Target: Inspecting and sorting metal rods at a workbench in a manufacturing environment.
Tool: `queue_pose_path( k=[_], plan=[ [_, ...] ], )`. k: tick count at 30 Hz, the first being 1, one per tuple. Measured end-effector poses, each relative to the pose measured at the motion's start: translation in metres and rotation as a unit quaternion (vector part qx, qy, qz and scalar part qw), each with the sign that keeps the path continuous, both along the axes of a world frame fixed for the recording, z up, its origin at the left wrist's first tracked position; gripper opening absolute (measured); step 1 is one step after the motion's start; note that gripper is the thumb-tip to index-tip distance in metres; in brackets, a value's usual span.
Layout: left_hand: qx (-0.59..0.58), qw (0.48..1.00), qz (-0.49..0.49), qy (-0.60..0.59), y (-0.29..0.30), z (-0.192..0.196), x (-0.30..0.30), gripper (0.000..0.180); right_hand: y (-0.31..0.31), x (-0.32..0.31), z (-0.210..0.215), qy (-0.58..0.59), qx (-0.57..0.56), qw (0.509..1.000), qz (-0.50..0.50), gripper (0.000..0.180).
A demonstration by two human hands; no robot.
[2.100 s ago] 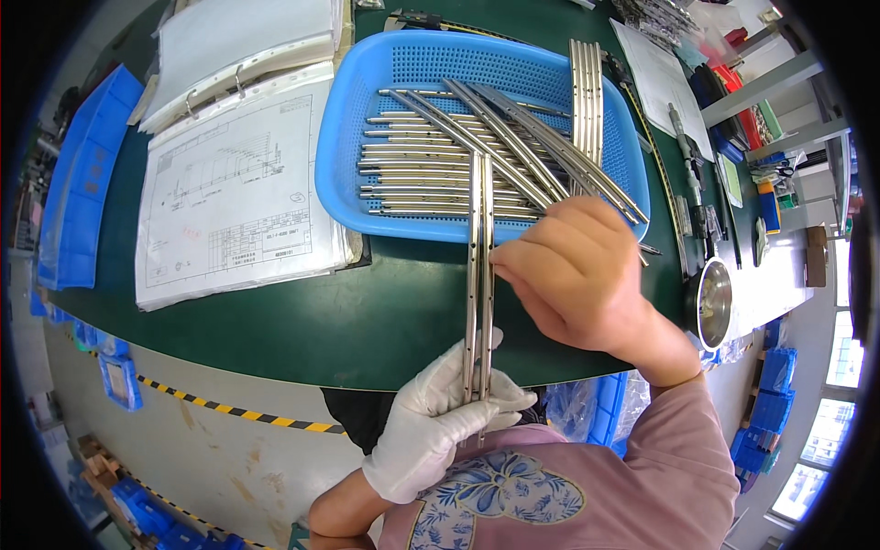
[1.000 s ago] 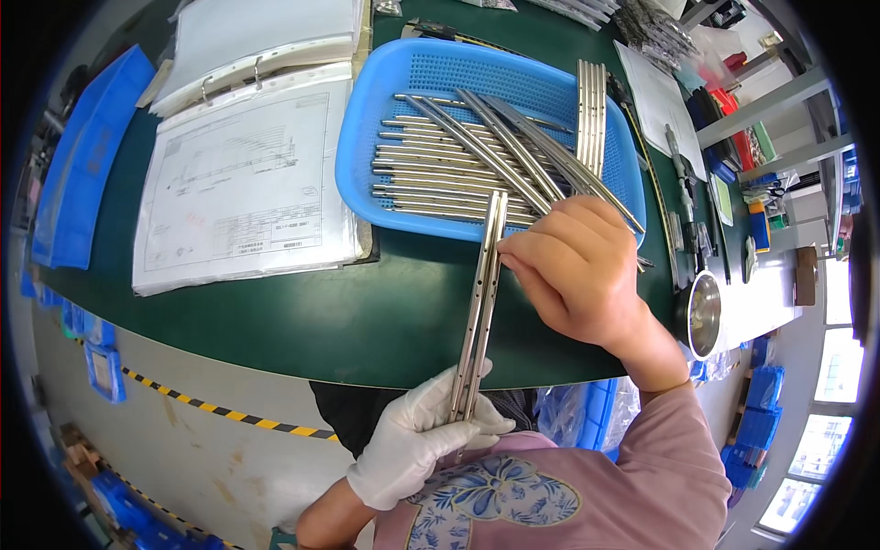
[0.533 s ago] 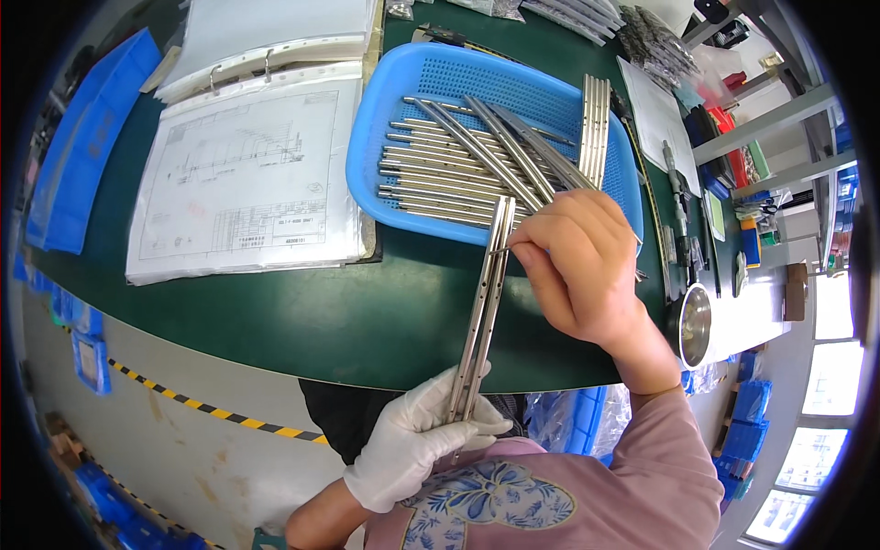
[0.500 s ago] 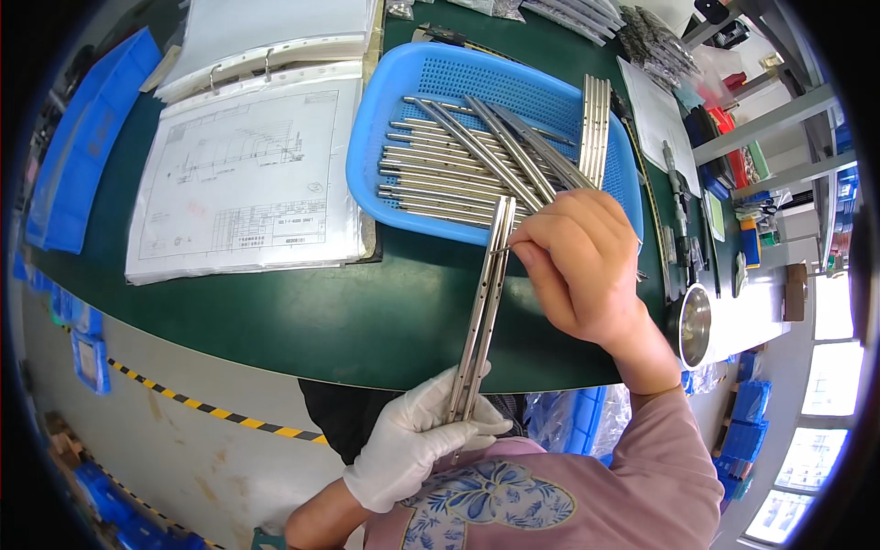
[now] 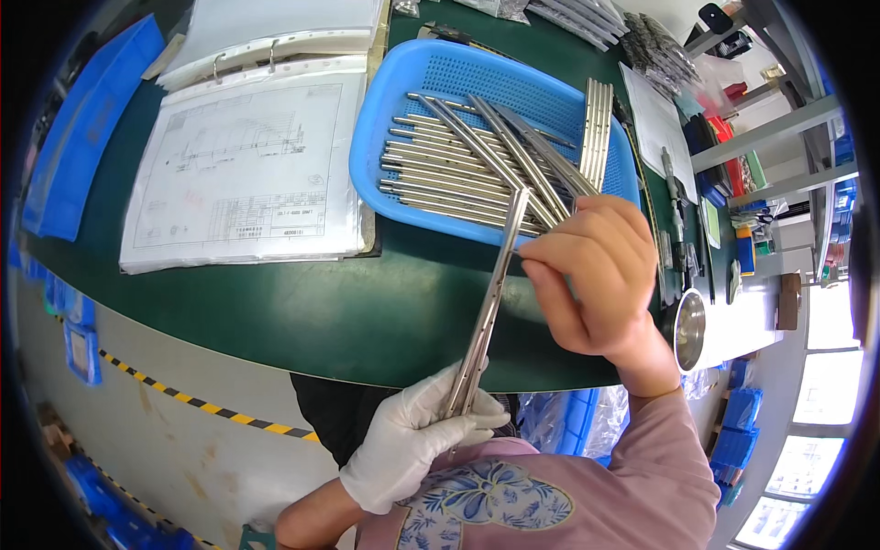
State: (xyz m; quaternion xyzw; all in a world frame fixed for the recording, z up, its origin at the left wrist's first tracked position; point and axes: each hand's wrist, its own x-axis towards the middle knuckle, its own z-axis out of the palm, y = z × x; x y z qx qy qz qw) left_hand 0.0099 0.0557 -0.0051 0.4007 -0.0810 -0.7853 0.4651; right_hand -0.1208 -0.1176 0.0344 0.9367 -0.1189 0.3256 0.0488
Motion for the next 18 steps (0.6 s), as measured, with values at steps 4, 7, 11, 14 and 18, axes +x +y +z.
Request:
queue_pose_path(
  k=[4,7,11,14,18],
  plan=[
    [0.006,1.000,-0.002,0.013,-0.002,0.004,0.001,0.054,-0.003,0.000,-0.006,-0.014,-0.003,1.000,0.000,0.018],
    [0.014,1.000,0.003,0.013,-0.004,0.005,0.002,0.054,-0.003,0.001,-0.008,-0.016,-0.012,1.000,-0.008,0.019],
    [-0.001,0.999,-0.024,0.048,-0.004,0.001,0.004,0.051,-0.004,0.000,-0.011,-0.014,0.027,1.000,-0.007,0.018],
    [-0.011,0.999,-0.020,0.044,-0.004,-0.001,0.003,0.051,-0.008,0.000,-0.014,-0.003,0.053,0.999,-0.002,0.017],
    [-0.006,0.999,-0.018,0.051,-0.004,0.002,0.002,0.051,-0.001,0.003,-0.011,-0.011,0.042,0.999,-0.018,0.015]
  ],
)
